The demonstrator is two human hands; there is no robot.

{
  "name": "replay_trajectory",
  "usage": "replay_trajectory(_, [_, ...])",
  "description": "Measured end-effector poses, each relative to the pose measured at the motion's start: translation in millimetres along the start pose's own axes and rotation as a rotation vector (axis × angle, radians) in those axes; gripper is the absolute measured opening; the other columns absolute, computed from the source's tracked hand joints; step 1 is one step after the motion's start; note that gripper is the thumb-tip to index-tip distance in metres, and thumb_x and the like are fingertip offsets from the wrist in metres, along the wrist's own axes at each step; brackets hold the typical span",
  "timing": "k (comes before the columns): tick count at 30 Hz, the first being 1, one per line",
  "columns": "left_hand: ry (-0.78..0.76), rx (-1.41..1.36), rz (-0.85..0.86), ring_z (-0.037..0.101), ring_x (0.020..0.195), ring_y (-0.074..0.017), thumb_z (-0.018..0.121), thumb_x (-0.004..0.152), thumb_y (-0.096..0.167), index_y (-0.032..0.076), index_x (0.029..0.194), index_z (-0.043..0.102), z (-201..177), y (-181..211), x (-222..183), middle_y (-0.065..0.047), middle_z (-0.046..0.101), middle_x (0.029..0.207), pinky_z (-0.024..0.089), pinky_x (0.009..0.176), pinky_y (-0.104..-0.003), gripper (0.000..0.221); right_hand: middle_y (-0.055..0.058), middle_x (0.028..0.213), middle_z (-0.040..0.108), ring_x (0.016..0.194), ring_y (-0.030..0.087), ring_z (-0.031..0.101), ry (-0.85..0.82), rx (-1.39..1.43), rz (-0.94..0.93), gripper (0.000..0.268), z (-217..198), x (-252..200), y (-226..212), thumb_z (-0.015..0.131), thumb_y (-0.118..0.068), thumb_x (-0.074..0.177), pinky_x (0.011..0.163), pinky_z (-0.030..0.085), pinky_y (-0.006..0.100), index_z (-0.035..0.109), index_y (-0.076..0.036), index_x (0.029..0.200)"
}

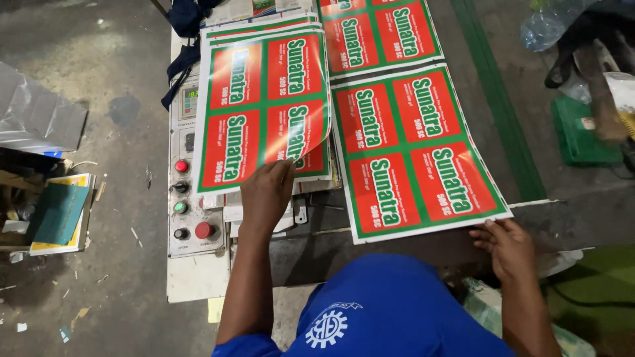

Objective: Organizing and checking printed label sheets at an industrial printing machine station.

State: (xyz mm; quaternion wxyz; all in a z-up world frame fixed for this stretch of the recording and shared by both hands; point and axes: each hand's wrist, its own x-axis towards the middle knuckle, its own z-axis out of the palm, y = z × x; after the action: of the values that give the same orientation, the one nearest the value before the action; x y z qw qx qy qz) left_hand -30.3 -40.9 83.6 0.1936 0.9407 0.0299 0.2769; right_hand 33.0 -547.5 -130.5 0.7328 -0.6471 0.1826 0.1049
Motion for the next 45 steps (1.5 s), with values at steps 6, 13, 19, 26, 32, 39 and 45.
replay_trajectory(6, [-0.013, 0.006, -0.006, 0.072, 0.079, -0.0294, 0.073, 0.096, 0.018, 0.008, 0.099, 0.077, 3, 0, -4, -0.01, 0.076, 0.09, 0.055, 0.065, -0.042, 0.011, 0.009, 0.105, 0.072, 0.087, 0.022, 0.072, -0.051, -0.025, -0.019, 0.027, 28, 30, -14, 0.062, -0.014, 0.103, 0.067, 0.056, 0.033, 0.064, -0.003, 0.128])
replay_trajectory(13, [0.013, -0.024, -0.027, 0.073, 0.08, -0.0292, 0.073, 0.095, 0.018, 0.008, 0.1, 0.077, -1, 4, -8, -0.011, 0.076, 0.093, 0.057, 0.066, -0.04, 0.012, 0.013, 0.106, 0.074, 0.086, 0.022, 0.072, -0.092, 0.031, 0.02, 0.029, 39, 54, -14, 0.06, -0.016, 0.104, 0.067, 0.057, 0.034, 0.061, -0.005, 0.131])
replay_trajectory(19, [-0.043, -0.145, -0.024, 0.073, 0.082, -0.0314, 0.075, 0.092, 0.015, 0.006, 0.101, 0.077, 16, 20, -20, -0.013, 0.077, 0.096, 0.058, 0.07, -0.041, 0.012, 0.015, 0.111, 0.074, 0.086, 0.02, 0.072, -0.154, 0.008, 0.068, 0.036, 48, 27, -8, 0.06, -0.017, 0.102, 0.067, 0.057, 0.033, 0.061, -0.007, 0.136])
replay_trajectory(26, [-0.078, -0.343, 0.196, 0.074, 0.088, -0.0319, 0.076, 0.09, 0.014, 0.006, 0.099, 0.075, 65, 75, -32, -0.012, 0.076, 0.099, 0.06, 0.076, -0.042, 0.012, 0.014, 0.112, 0.077, 0.084, 0.02, 0.073, -0.509, -0.111, 0.038, 0.039, 127, -12, -27, 0.062, -0.018, 0.098, 0.067, 0.057, 0.032, 0.064, -0.005, 0.135])
replay_trajectory(32, [-0.275, -0.31, 0.336, 0.073, 0.097, -0.0312, 0.074, 0.092, 0.022, 0.005, 0.099, 0.072, 98, 101, -44, -0.011, 0.076, 0.104, 0.057, 0.081, -0.044, 0.018, 0.01, 0.106, 0.077, 0.093, 0.017, 0.074, -0.696, -0.136, -0.039, 0.033, 151, -11, -10, 0.058, -0.023, 0.105, 0.074, 0.058, 0.029, 0.067, 0.001, 0.125])
replay_trajectory(39, [-0.221, -0.364, 0.432, 0.07, 0.107, -0.0313, 0.075, 0.089, 0.026, 0.002, 0.109, 0.071, 105, 98, -50, -0.013, 0.073, 0.115, 0.053, 0.092, -0.045, 0.031, 0.008, 0.102, 0.074, 0.08, 0.018, 0.071, -0.482, -0.012, 0.043, 0.028, 146, -14, -11, 0.063, -0.015, 0.099, 0.063, 0.056, 0.031, 0.066, -0.001, 0.123])
replay_trajectory(45, [-0.268, -0.283, 0.379, 0.071, 0.106, -0.0307, 0.074, 0.088, 0.019, 0.004, 0.105, 0.072, 92, 53, -32, -0.013, 0.074, 0.113, 0.053, 0.091, -0.045, 0.023, 0.012, 0.098, 0.074, 0.082, 0.021, 0.073, -0.357, 0.069, 0.039, 0.023, 116, -19, -9, 0.064, -0.014, 0.101, 0.064, 0.057, 0.033, 0.065, 0.0, 0.119])
